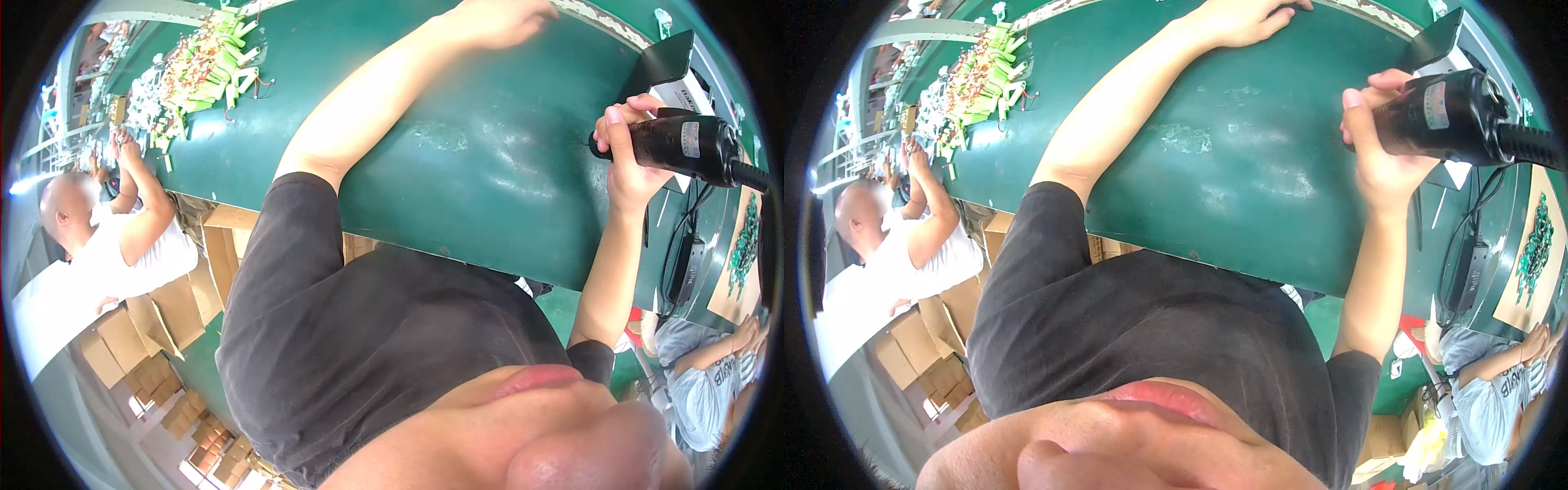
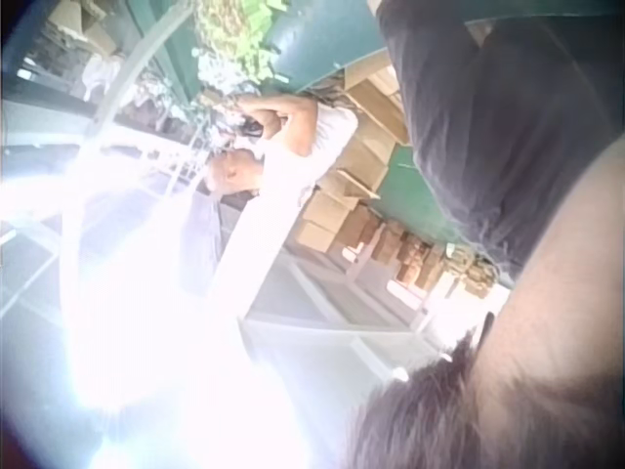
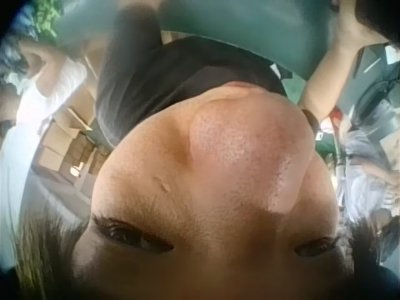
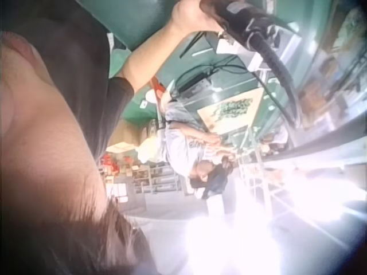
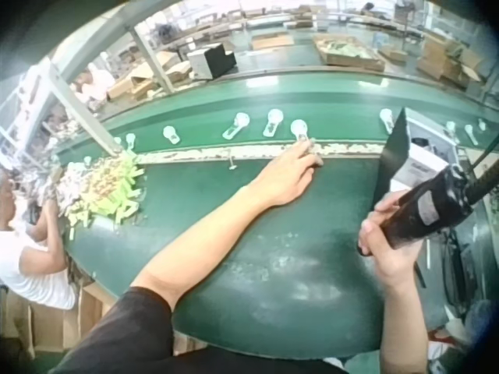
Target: Assembling electronic components onto printed circuit boards at a factory workbench using a handheld tool.
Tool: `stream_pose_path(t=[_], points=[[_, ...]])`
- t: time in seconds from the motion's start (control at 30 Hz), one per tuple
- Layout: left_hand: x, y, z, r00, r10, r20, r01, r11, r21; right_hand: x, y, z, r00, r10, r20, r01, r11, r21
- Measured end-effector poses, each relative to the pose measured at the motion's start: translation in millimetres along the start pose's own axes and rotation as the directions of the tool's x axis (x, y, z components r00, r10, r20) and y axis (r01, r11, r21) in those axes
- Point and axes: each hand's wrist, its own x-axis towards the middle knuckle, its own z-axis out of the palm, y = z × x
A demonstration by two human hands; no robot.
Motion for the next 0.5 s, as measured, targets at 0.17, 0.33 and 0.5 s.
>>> stream_pose_path(t=[0.17,0.33,0.5], points=[[0,-1,-14,0.993,0.02,-0.114,0.0,0.985,0.175,-1,0,-1,1.0,-0.003,-0.01,0.003,0.999,0.036],[6,-40,-62,0.928,-0.165,-0.334,0.299,0.865,0.402,-1,0,-2,1.0,-0.013,-0.002,0.013,1.0,0.014],[-20,-81,-92,0.685,-0.622,-0.38,0.728,0.569,0.381,0,0,1,1.0,-0.016,0.004,0.017,0.999,-0.032]])
